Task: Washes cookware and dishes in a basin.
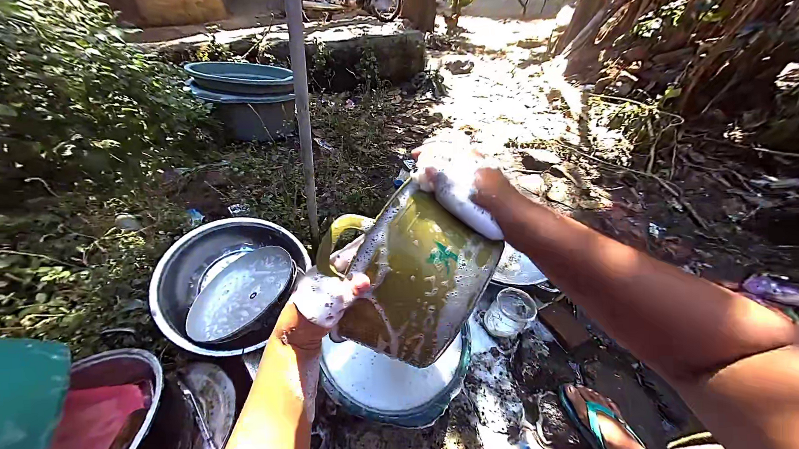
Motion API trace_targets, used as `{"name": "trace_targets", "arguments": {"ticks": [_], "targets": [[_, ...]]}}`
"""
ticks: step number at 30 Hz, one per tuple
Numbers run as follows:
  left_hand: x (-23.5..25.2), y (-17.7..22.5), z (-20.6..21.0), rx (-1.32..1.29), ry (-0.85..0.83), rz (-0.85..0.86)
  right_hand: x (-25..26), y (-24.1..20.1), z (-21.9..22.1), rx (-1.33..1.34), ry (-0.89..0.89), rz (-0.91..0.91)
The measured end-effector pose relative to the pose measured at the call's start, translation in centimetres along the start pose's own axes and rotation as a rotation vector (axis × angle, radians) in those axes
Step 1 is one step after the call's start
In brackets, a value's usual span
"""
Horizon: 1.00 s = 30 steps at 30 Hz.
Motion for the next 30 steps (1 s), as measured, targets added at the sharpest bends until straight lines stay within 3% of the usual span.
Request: {"name": "trace_targets", "arguments": {"ticks": [3, 5, 6, 9, 11, 13, 16, 19, 21, 24, 26, 27, 30], "targets": [[0.9, -0.3, 2.2, 0.323, 0.065, -0.124, -3.9, -5.8, 4.0, -0.033, -0.021, -0.197], [1.1, 1.0, 2.7, 0.502, 0.064, -0.156, -5.6, -6.4, 5.7, -0.083, 0.056, -0.323], [0.9, 1.8, 2.4, 0.497, 0.065, -0.239, -5.5, -5.4, 5.6, -0.099, 0.051, -0.283], [-0.8, 4.5, 0.1, 0.435, 0.129, -0.564, -2.1, 0.0, 4.3, -0.083, -0.177, 0.097], [-2.0, 6.7, -1.0, 0.420, 0.218, -0.619, -0.1, 5.1, 5.5, 0.057, -0.288, 0.293], [-2.1, 10.2, -1.4, 0.565, 0.358, -0.629, 0.1, 6.4, 6.3, 0.040, -0.383, 0.233], [-1.2, 13.1, -3.2, 0.947, 0.436, -0.808, -1.8, 7.2, 6.3, 0.075, -0.512, 0.102], [0.3, 9.6, -7.3, 1.204, 0.326, -0.869, -3.3, 12.3, 5.8, 0.021, -0.661, 0.248], [0.8, 5.1, -10.4, 1.290, 0.256, -1.015, -3.4, 19.2, 6.7, -0.090, -0.748, 0.305], [-1.5, -2.6, -14.6, 1.335, 0.265, -1.175, -4.4, 30.6, 7.5, -0.175, -0.623, 0.243], [-5.1, -7.2, -17.3, 1.394, 0.329, -1.140, -5.0, 33.5, 5.7, -0.180, -0.641, 0.423], [-6.0, -9.1, -18.2, 1.460, 0.357, -1.159, -6.4, 35.8, 5.1, -0.158, -0.550, 0.496], [-5.7, -12.6, -19.0, 1.563, 0.484, -1.253, -13.1, 41.9, 3.9, -0.042, -0.447, 0.715]]}}
Point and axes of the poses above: each hand's wrist, its own x-axis towards the middle knuckle, its own z-axis out of the palm, y = z × x, the point moved 3 cm from there along x, towards the middle knuckle, and after that the axes turned 9 degrees about -y, right-handed, at the moved point
